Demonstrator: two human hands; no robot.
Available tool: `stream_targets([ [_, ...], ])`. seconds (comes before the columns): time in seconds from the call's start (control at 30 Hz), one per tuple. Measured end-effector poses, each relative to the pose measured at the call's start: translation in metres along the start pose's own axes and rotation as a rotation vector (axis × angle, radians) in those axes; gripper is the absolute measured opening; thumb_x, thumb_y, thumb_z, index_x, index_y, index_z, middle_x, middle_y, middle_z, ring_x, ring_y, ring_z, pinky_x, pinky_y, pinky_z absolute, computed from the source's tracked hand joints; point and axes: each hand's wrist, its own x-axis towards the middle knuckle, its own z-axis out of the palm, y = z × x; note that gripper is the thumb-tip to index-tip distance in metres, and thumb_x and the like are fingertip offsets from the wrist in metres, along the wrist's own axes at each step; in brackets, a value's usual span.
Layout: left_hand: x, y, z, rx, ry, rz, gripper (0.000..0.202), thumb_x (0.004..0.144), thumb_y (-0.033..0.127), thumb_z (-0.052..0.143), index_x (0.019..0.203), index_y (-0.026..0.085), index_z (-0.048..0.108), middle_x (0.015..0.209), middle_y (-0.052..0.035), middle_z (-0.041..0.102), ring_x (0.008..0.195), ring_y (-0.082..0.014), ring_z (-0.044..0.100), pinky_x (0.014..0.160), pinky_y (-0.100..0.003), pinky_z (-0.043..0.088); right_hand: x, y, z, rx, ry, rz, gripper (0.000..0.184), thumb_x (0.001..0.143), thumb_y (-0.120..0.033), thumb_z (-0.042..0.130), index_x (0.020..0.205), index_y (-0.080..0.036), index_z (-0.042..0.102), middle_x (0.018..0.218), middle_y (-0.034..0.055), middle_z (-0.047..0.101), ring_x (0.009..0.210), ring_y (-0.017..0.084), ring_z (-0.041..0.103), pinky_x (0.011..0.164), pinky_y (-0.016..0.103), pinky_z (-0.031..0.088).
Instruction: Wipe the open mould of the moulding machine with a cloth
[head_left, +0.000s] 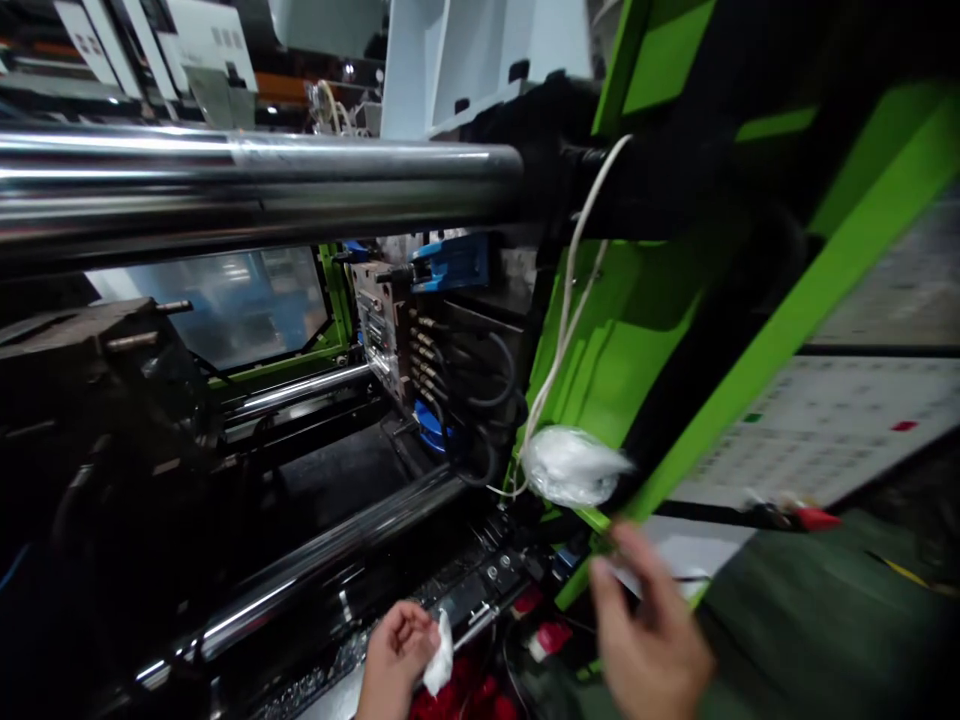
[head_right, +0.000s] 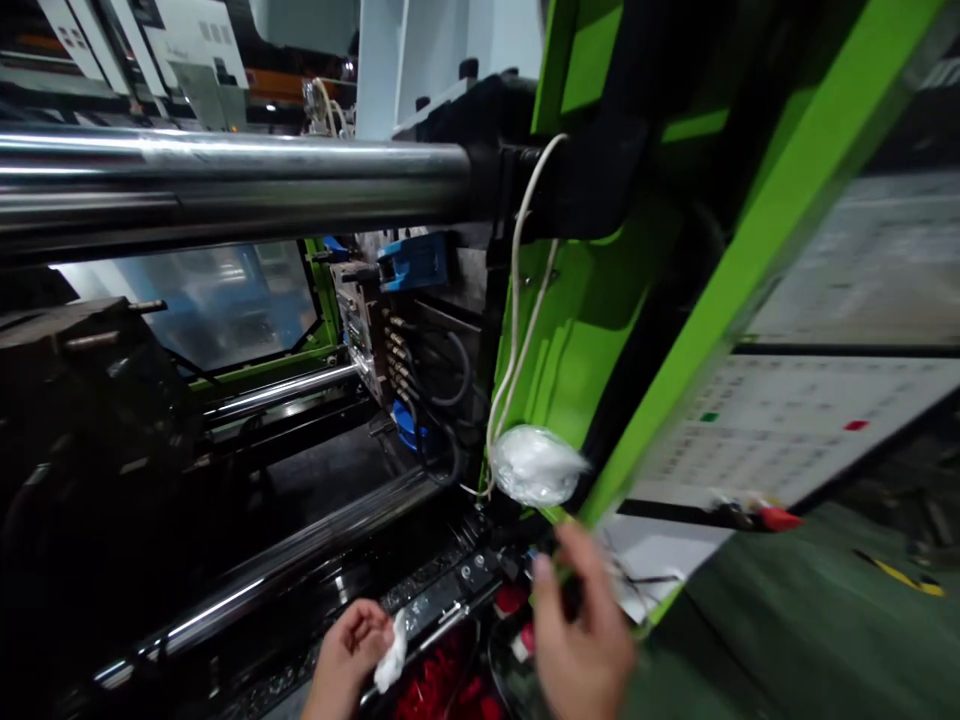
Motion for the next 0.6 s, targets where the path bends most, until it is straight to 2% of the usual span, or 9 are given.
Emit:
stream_targets([
  [0.07,-0.01,-0.019,-0.01,-0.03,0.016,-0.088,0.038,0.044,0.052,0.09,0.063,0.029,0.065,0.064,-0.0051,0.059,0.054,-0.0202,0.057,0.057,-0.037,0.046,-0.074,0.013,0.001,0.142,-0.404,0.135,0.039,0.087,-0.043,0.071,0.117,-0.02,0.078,0.109,0.0136,0.078,0.098,0.033,0.076,0.089,0.043,0.065],
  [0.1,-0.014,-0.026,-0.015,-0.038,0.022,-0.129,0.039,0.042,0.052,0.09,0.062,0.029,0.065,0.062,-0.0044,0.058,0.053,-0.0202,0.057,0.056,-0.037,0.046,-0.106,0.015,-0.001,0.182,-0.601,0.204,0.037,0.084,-0.04,0.072,0.114,-0.02,0.079,0.109,0.0133,0.078,0.095,0.033,0.077,0.083,0.04,0.067],
  [0.17,-0.023,-0.036,-0.023,-0.033,0.022,-0.206,0.04,0.04,0.052,0.091,0.065,0.031,0.067,0.063,-0.0031,0.06,0.055,-0.0209,0.06,0.057,-0.037,0.048,-0.152,0.007,-0.008,0.162,-0.874,0.28,0.059,0.072,-0.029,0.08,0.13,-0.021,0.074,0.137,0.0142,0.067,0.125,0.036,0.066,0.107,0.043,0.057],
  [0.23,-0.028,-0.043,-0.026,-0.002,-0.008,-0.277,0.041,0.041,0.05,0.093,0.07,0.034,0.069,0.07,-0.0014,0.065,0.061,-0.021,0.064,0.06,-0.037,0.052,-0.169,-0.01,-0.015,0.136,-0.994,0.359,0.082,0.065,-0.025,0.086,0.144,-0.024,0.064,0.153,0.0119,0.054,0.142,0.035,0.051,0.121,0.043,0.043],
  [0.27,-0.029,-0.046,-0.023,0.018,-0.038,-0.309,0.042,0.041,0.049,0.094,0.074,0.036,0.069,0.075,-0.0004,0.067,0.064,-0.0204,0.066,0.062,-0.036,0.053,-0.169,-0.016,-0.018,0.155,-0.991,0.38,0.081,0.067,-0.024,0.086,0.144,-0.026,0.063,0.153,0.0097,0.054,0.141,0.032,0.052,0.122,0.041,0.041],
  [0.3,-0.029,-0.049,-0.019,0.038,-0.073,-0.337,0.043,0.042,0.048,0.094,0.075,0.037,0.07,0.078,0.0004,0.069,0.067,-0.0201,0.067,0.064,-0.036,0.055,-0.165,-0.02,-0.02,0.179,-0.953,0.382,0.069,0.072,-0.022,0.083,0.139,-0.028,0.067,0.146,0.0076,0.06,0.135,0.029,0.057,0.119,0.038,0.044],
  [0.4,-0.031,-0.059,0.005,0.079,-0.169,-0.373,0.047,0.044,0.047,0.095,0.082,0.036,0.07,0.091,-0.0001,0.074,0.082,-0.0216,0.073,0.075,-0.034,0.059,-0.152,-0.008,-0.031,0.21,-0.766,0.378,0.032,0.082,-0.014,0.069,0.11,-0.026,0.08,0.115,0.0052,0.073,0.107,0.022,0.069,0.099,0.031,0.054],
  [0.5,-0.037,-0.063,0.029,0.12,-0.25,-0.386,0.053,0.052,0.048,0.096,0.094,0.026,0.071,0.108,-0.0066,0.075,0.098,-0.0252,0.075,0.078,-0.032,0.059,-0.148,0.037,-0.044,0.231,-0.559,0.485,0.024,0.078,-0.013,0.07,0.097,-0.021,0.081,0.098,0.005,0.076,0.09,0.021,0.071,0.084,0.031,0.056],
  [0.6,-0.04,-0.065,0.038,0.197,-0.267,-0.427,0.061,0.052,0.051,0.096,0.096,0.018,0.071,0.11,-0.0116,0.076,0.094,-0.0269,0.076,0.074,-0.03,0.058,-0.136,0.105,-0.066,0.189,-0.368,0.619,0.022,0.079,-0.02,0.074,0.101,-0.018,0.077,0.09,0.0058,0.075,0.079,0.021,0.07,0.074,0.033,0.057],
])
